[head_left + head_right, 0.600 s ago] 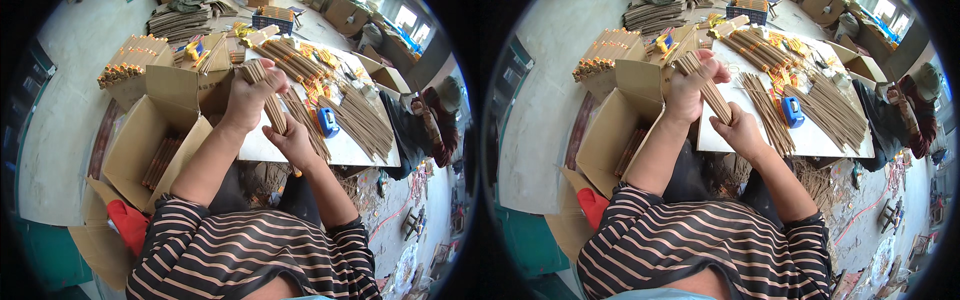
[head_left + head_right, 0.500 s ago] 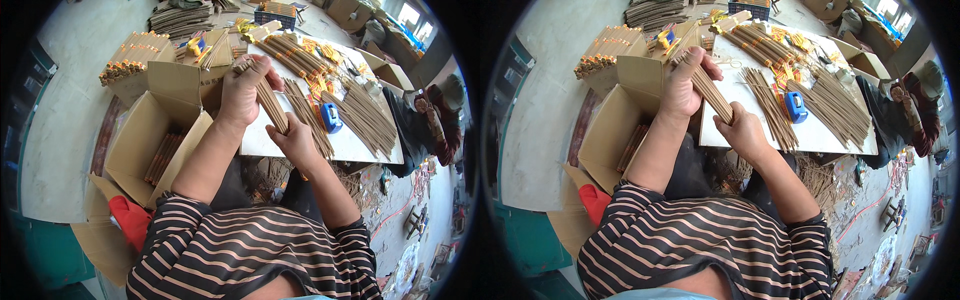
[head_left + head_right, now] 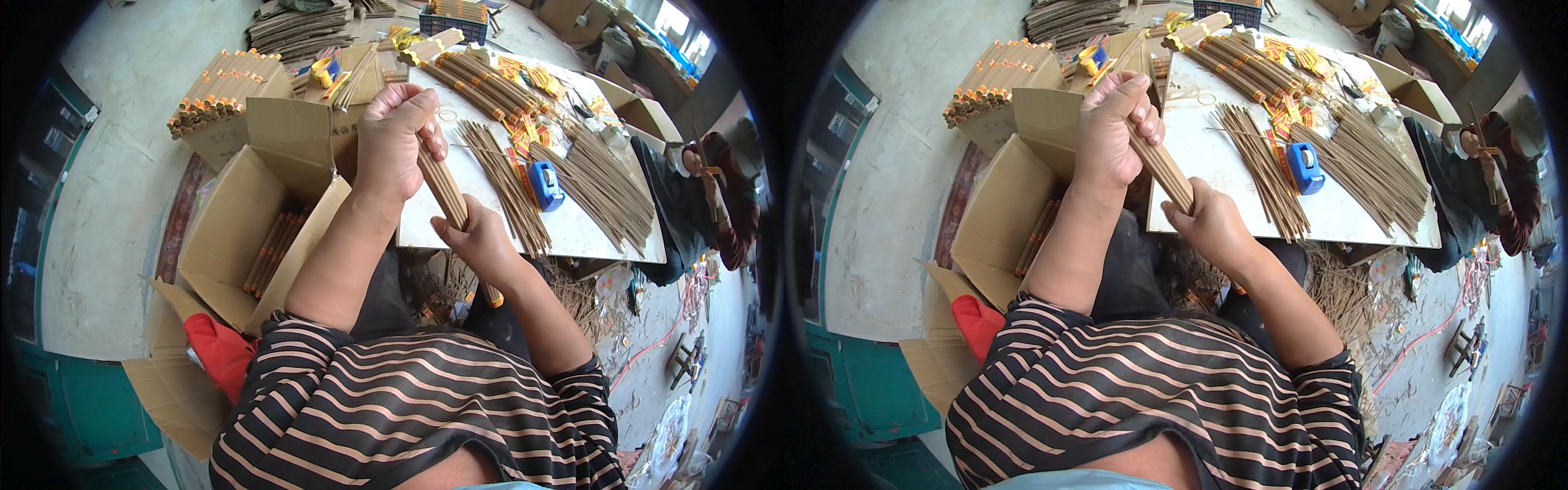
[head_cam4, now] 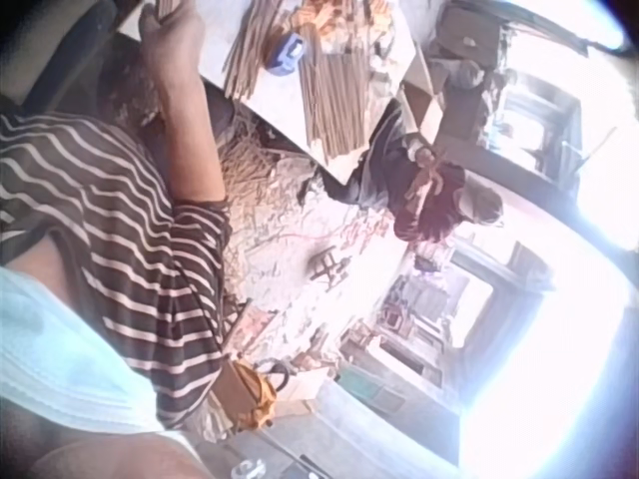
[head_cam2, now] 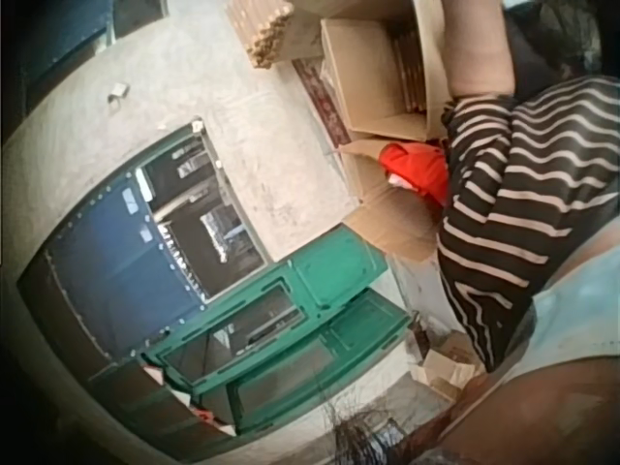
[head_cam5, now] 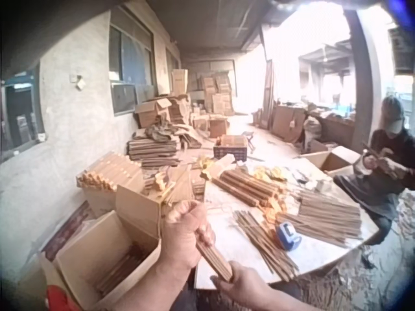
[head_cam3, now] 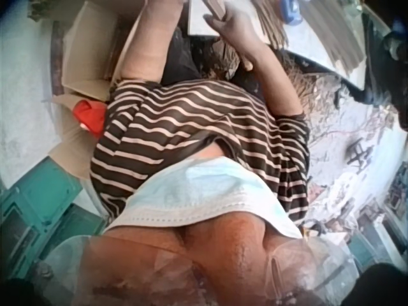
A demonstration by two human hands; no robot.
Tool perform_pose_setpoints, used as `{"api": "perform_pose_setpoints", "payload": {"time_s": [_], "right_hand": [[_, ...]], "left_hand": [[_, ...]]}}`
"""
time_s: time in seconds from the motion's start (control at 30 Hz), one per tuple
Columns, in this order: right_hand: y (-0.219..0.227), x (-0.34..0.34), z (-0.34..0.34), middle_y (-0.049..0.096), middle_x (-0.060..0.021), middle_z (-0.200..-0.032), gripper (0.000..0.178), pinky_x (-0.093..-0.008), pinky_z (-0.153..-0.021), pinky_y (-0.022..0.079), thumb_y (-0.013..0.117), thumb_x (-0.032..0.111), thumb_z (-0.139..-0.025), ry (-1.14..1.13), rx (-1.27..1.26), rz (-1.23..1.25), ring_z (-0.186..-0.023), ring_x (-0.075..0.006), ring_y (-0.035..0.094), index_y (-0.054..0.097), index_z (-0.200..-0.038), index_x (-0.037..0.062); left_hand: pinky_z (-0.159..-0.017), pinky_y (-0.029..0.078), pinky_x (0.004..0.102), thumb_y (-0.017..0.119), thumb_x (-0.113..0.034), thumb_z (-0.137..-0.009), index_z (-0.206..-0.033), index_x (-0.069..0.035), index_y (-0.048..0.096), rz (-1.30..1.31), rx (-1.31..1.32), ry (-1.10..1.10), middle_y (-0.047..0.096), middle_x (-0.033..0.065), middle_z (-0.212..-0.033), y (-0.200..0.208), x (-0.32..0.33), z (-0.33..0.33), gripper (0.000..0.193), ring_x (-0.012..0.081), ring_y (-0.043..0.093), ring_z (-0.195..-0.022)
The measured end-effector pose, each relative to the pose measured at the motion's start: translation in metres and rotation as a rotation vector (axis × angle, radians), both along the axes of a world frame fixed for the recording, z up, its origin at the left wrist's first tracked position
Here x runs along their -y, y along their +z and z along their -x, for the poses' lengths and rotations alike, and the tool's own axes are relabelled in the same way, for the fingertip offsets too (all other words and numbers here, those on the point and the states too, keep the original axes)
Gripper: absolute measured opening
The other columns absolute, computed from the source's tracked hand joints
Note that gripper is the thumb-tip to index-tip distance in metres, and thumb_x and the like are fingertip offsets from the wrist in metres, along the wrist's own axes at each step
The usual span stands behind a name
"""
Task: The person gathers thin wooden sticks from a table, aligns them into bundles, and secures each bundle with a small paper wrapper and a rubber band. Finished bundles are placed into a cardboard box.
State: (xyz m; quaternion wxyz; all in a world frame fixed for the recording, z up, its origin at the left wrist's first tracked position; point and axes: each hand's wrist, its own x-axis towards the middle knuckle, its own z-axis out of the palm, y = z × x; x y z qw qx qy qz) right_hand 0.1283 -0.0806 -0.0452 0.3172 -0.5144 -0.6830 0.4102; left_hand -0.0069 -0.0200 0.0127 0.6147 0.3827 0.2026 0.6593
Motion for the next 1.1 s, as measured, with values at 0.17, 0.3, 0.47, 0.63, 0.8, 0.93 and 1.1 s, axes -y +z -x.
{"api": "perform_pose_setpoints", "payload": {"time_s": [0.17,0.3,0.47,0.63,0.8,0.93,1.1], "right_hand": [[0.022,0.001,0.004,0.053,-0.0049,-0.060,0.027,-0.0255,-0.052,0.043,0.067,0.023,-0.082,0.160,-0.411,0.173,-0.054,-0.0116,0.050,0.049,-0.086,0.0028],[0.026,0.005,0.000,0.051,0.0007,-0.063,0.025,-0.0205,-0.042,0.037,0.068,0.021,-0.082,0.250,-0.458,0.314,-0.048,-0.0057,0.046,0.048,-0.085,0.0048],[0.020,0.005,0.006,0.053,-0.0003,-0.066,0.023,-0.0239,-0.055,0.043,0.065,0.016,-0.082,0.019,-0.340,0.052,-0.059,-0.0079,0.048,0.052,-0.094,0.0008],[-0.015,-0.006,0.010,0.065,-0.0136,-0.082,0.029,-0.0307,-0.070,0.048,0.064,0.015,-0.080,-0.047,-0.313,-0.314,-0.078,-0.0208,0.064,0.053,-0.101,-0.0017],[-0.012,0.003,0.015,0.062,-0.0236,-0.091,0.036,-0.0427,-0.075,0.048,0.064,0.018,-0.079,-0.170,-0.143,-0.321,-0.087,-0.0422,0.059,0.047,-0.107,0.0045],[-0.008,-0.005,0.010,0.061,-0.0217,-0.092,0.035,-0.0415,-0.074,0.048,0.064,0.017,-0.079,-0.131,-0.101,-0.514,-0.087,-0.0401,0.060,0.046,-0.107,0.0063],[0.017,-0.022,0.012,0.062,-0.0170,-0.090,0.035,-0.0374,-0.071,0.048,0.063,0.015,-0.078,-0.128,-0.292,-0.702,-0.082,-0.0347,0.062,0.051,-0.109,0.0049]], "left_hand": [[-0.038,0.037,0.0248,0.060,-0.012,-0.084,-0.094,-0.006,0.051,-0.041,-0.023,-0.218,0.043,-0.0010,-0.055,0.008,0.013,-0.006,0.014,0.0094,0.042,-0.041],[-0.042,0.041,0.0259,0.063,-0.020,-0.084,-0.106,-0.004,0.047,-0.129,0.000,-0.416,0.046,0.0005,-0.059,0.015,0.011,0.000,0.031,0.0104,0.046,-0.045],[-0.070,0.051,0.0361,0.071,-0.040,-0.076,-0.123,-0.001,0.030,-0.256,-0.042,-0.240,0.058,0.0123,-0.085,0.003,0.015,-0.007,0.073,0.0210,0.059,-0.073],[-0.074,0.049,0.0298,0.068,-0.010,-0.080,-0.110,-0.001,0.039,-0.205,-0.259,0.099,0.057,0.0091,-0.086,-0.030,0.039,-0.033,0.043,0.0154,0.058,-0.079],[-0.051,0.043,0.0199,0.069,-0.016,-0.081,-0.085,-0.003,0.050,-0.043,-0.211,0.156,0.054,0.0007,-0.067,-0.013,0.045,-0.038,0.023,0.0057,0.051,-0.054],[-0.049,0.041,0.0208,0.069,-0.018,-0.082,-0.078,-0.005,0.051,-0.131,-0.330,0.216,0.054,-0.0005,-0.065,0.002,0.049,-0.039,0.022,0.0054,0.048,-0.052],[-0.056,0.044,0.0242,0.069,-0.018,-0.081,-0.081,-0.002,0.051,-0.442,-0.516,0.432,0.055,0.0018,-0.064,0.022,0.045,-0.047,0.024,0.0077,0.051,-0.060]]}}
